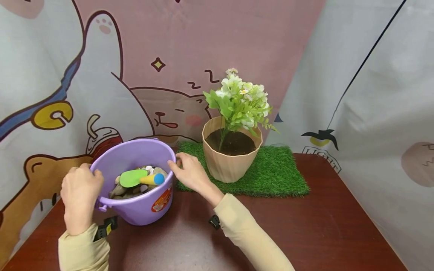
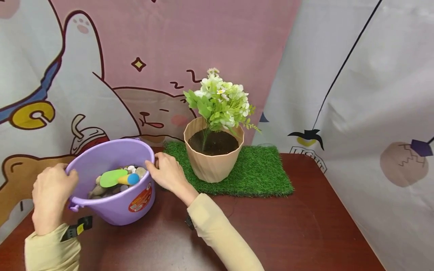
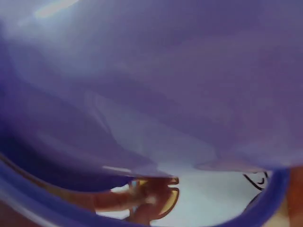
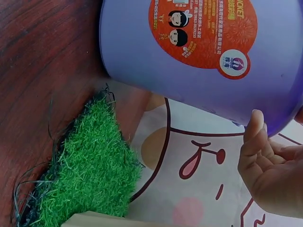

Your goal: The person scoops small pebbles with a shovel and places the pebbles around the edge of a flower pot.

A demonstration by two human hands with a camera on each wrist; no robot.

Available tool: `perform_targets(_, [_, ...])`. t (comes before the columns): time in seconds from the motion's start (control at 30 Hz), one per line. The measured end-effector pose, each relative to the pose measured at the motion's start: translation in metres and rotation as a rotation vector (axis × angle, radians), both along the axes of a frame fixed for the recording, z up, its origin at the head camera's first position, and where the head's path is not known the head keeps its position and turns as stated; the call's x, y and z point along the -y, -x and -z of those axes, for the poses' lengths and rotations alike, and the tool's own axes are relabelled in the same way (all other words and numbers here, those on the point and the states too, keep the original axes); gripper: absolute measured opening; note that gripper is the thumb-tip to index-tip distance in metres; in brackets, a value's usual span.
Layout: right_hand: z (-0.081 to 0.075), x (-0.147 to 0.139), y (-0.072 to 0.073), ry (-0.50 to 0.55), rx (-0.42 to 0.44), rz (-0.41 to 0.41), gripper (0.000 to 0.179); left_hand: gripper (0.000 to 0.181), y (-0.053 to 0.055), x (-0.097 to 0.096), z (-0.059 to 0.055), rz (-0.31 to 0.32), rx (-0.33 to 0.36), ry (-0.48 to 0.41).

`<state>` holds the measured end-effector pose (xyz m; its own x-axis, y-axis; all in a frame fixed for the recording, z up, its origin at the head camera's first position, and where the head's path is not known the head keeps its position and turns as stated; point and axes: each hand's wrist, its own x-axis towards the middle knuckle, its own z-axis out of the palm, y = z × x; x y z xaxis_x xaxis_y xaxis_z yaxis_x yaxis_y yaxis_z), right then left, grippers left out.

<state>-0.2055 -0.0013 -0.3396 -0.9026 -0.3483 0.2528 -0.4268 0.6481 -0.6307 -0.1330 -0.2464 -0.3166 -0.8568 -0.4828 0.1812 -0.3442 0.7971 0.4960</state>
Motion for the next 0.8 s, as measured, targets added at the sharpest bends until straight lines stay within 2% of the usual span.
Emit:
perform_targets(0.27, [-0.001,0.002,-0.001,0.006,-0.009,0.035,0.026,0.034,0.000,-0.001,0.007,0.015,-0.128,0.095])
perform_targets(0.5, [-0.003,0.001,-0.004,-0.018,-0.017,0.047,0.021,0.030,0.001,-0.002,0.007,0.020,-0.151,0.117])
perform_targets(0.8, [-0.007,-0.013,-0.010,-0.016,-0.024,0.039,0.017,0.026,0.003,-0.011,0.007,0.048,-0.233,0.147])
